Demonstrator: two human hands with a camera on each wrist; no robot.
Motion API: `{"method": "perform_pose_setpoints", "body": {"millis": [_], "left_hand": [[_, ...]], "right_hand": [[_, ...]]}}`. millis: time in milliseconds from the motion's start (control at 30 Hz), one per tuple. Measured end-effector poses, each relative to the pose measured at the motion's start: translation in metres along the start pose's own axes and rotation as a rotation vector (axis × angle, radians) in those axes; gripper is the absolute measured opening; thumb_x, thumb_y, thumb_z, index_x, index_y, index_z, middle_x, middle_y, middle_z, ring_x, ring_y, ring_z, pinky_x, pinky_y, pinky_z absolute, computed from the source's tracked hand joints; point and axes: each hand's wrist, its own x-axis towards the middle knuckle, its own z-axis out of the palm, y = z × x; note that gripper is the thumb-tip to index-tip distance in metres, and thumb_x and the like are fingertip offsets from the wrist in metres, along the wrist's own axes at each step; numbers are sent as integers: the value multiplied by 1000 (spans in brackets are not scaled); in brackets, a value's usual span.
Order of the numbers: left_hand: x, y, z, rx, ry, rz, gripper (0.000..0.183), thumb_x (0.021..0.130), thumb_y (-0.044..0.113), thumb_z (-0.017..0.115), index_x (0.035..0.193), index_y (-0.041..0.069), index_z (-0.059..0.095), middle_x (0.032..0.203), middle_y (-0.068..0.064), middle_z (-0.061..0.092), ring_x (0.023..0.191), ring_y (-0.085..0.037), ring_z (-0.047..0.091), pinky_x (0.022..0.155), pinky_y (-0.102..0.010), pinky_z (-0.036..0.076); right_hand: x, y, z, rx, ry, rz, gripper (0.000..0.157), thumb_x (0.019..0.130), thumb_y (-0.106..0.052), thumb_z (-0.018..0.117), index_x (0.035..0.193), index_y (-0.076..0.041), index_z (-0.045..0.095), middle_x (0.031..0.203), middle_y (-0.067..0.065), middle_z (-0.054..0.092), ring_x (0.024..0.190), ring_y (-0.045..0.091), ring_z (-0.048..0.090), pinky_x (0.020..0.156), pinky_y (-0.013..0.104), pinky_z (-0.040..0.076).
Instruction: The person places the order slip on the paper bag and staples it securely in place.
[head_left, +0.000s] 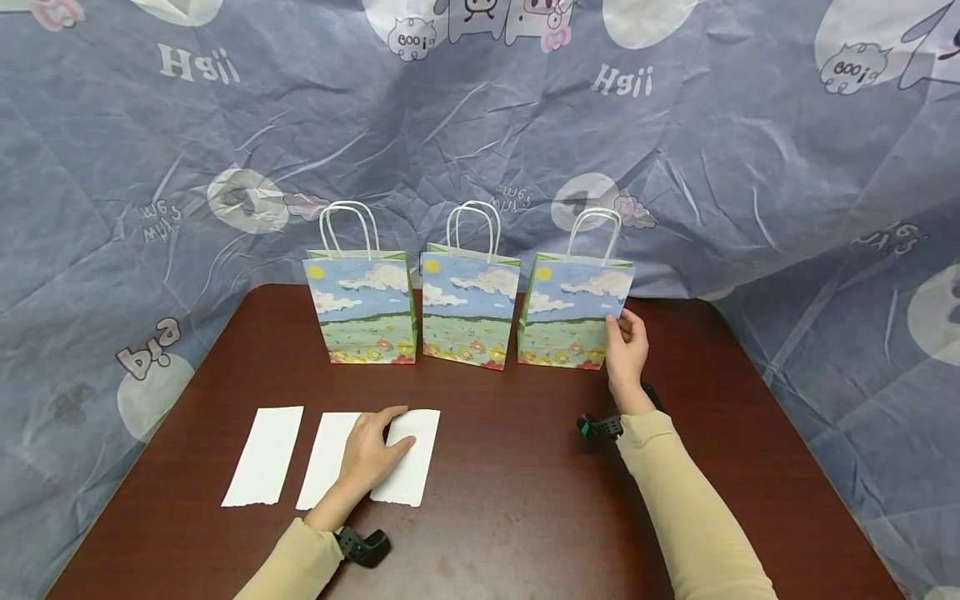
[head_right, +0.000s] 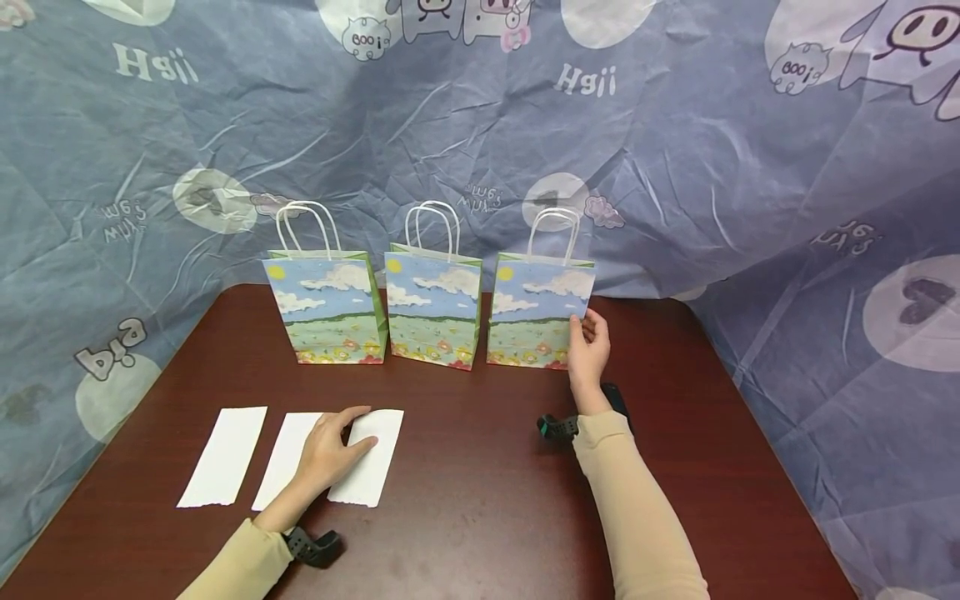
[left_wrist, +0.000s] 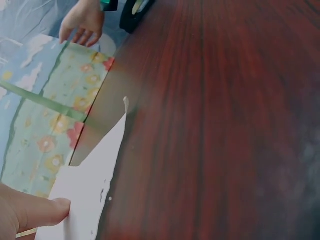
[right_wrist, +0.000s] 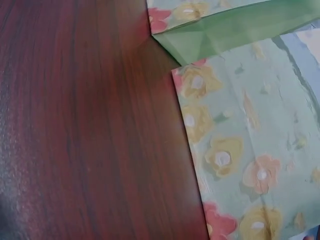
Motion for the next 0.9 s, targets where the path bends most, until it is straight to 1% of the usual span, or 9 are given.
{"method": "perform_pose_setpoints", "body": {"millis": [100, 200, 367, 433, 500, 600, 733, 800, 900], "left_hand": [[1, 2, 0, -13, 10, 9, 46, 74, 15, 79, 117, 6, 65, 111, -12, 66, 98, -32, 56, 84, -49, 41], [1, 3, 0, -33, 29, 20, 47, 72, 12, 80, 116, 4, 65, 117, -14, 63, 103, -34, 58, 85, -52, 41], [4, 5, -1, -59, 34, -2, 62, 67, 7, 83, 124, 4, 58, 131, -18, 51, 85, -26, 60, 71, -43, 45], [4, 6, -2, -52, 29, -12, 73, 65, 6, 84, 130, 6, 53, 128, -18, 51, 76, -22, 58, 66, -40, 42], [5, 9, -4, -33, 29, -12, 82, 63, 6, 84, 136, 8, 47, 122, -16, 56, 75, -21, 58, 66, -40, 42], [5, 13, -6, -12, 24, 15, 86, 64, 4, 83, 140, 11, 42, 105, -13, 63, 71, -20, 57, 62, -38, 43], [5, 20, -9, -9, 27, 75, 76, 70, 2, 78, 138, 12, 45, 90, -7, 66, 66, -17, 57, 56, -33, 42], [5, 25, -10, -26, 37, 100, 66, 74, 3, 76, 134, 11, 50, 86, -5, 66, 64, -15, 56, 55, -31, 41], [6, 34, -11, -76, 44, 132, 47, 80, 7, 73, 125, 10, 58, 80, 1, 64, 56, -9, 48, 51, -27, 37]], "right_hand": [[0, -1, -1, 43, 24, 9, 31, 95, -18, 57, 116, 6, 56, 95, -4, 51, 85, 6, 46, 75, 22, 37], [0, -4, -3, 94, 36, 22, 28, 95, -16, 56, 111, 7, 56, 92, -5, 51, 85, 6, 46, 76, 21, 36], [-5, -6, -6, 167, 50, 27, 20, 94, -13, 58, 105, 4, 58, 86, -6, 52, 83, 6, 47, 73, 20, 37], [-8, -7, -7, 191, 55, 15, 16, 94, -13, 58, 102, 1, 59, 85, -5, 52, 82, 7, 48, 73, 20, 37], [-11, -7, -8, 224, 64, -1, 11, 94, -11, 57, 100, -2, 59, 86, -4, 53, 82, 8, 49, 73, 21, 38], [-17, -8, -9, 273, 85, -30, 6, 95, -8, 56, 99, -6, 60, 88, -3, 53, 83, 9, 50, 74, 22, 39], [-25, -11, -10, 325, 129, -51, 7, 94, -3, 55, 98, -5, 61, 88, -1, 54, 83, 10, 51, 75, 22, 40], [-29, -13, -10, 352, 149, -54, 7, 94, -3, 54, 98, -3, 60, 87, -1, 53, 82, 10, 50, 75, 22, 39], [-35, -13, -11, 387, 166, -59, 7, 95, -3, 53, 98, -2, 59, 86, -1, 50, 81, 10, 47, 74, 22, 38]]}}
